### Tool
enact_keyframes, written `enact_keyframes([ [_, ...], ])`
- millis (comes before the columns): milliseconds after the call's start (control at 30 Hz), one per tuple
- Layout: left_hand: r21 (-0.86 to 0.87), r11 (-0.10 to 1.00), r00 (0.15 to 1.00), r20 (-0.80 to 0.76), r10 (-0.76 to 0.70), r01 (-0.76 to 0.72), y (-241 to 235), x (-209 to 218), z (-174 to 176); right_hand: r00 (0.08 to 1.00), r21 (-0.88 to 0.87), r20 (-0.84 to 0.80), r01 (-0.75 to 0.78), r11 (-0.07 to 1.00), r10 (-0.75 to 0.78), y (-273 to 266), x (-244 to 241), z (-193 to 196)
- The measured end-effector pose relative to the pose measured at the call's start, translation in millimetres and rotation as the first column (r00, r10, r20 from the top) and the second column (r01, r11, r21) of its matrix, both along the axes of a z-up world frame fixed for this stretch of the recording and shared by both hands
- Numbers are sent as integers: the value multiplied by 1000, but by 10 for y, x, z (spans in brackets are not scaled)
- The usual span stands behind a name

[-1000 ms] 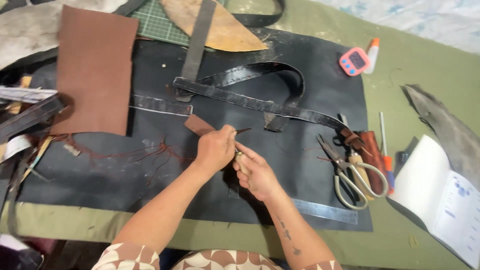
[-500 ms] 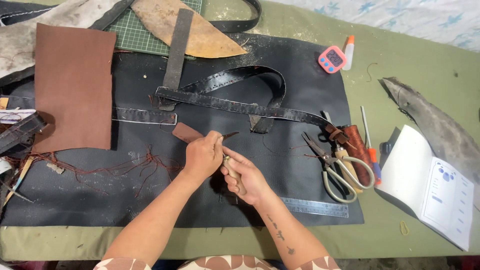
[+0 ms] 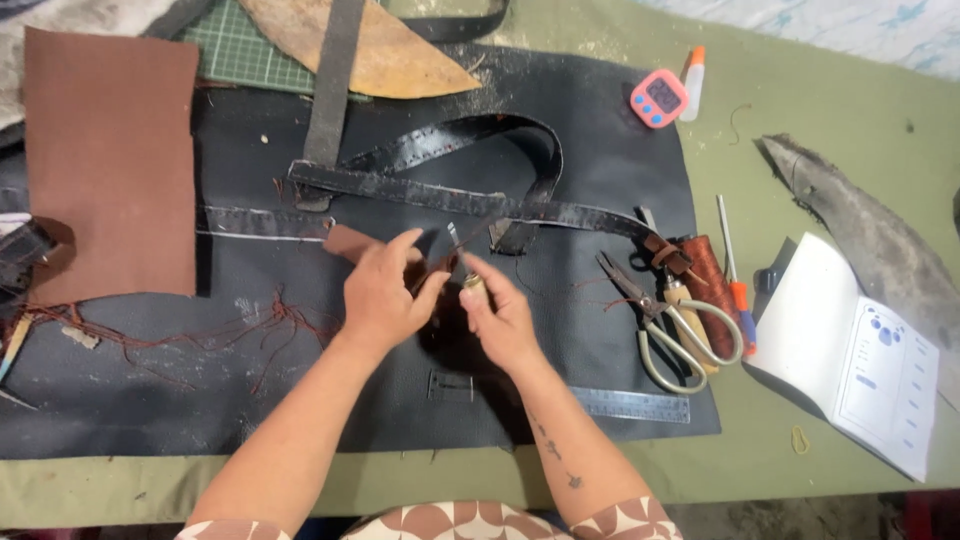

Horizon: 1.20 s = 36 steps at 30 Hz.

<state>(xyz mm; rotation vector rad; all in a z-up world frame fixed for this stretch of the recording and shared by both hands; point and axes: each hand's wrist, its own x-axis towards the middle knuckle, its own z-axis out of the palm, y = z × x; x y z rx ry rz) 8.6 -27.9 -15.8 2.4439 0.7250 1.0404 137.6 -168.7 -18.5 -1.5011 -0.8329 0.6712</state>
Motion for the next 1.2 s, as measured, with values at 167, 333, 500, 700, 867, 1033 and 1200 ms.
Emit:
enact_keyframes([
  [167,202,978,999,1,-53,51,18,45,22,996,103,49,66,992,-72,-15,119,-96],
  [333,344,937,993,117,29,-68,151,-5,-100,996,148,64,52,988,-62,-15,118,-133],
  [500,346,908,969,149,196,-237,495,-235,-176,996,150,75,30,988,-42,-46,28,-156],
  [700,252,945,978,65,198,-209,508,-276,-50,999,165,-33,33,986,-28,-24,98,-176],
  [867,95,993,998,6,-65,64,254,-199,9,984,107,-101,-133,985,144,-42,56,-192],
  [1033,-220,943,968,82,-237,250,165,-218,100,962,92,-71,-258,962,265,-27,30,-185],
  [1200,-526,828,962,-63,-267,195,157,-169,99,957,32,-47,-286,958,287,-8,9,-179],
])
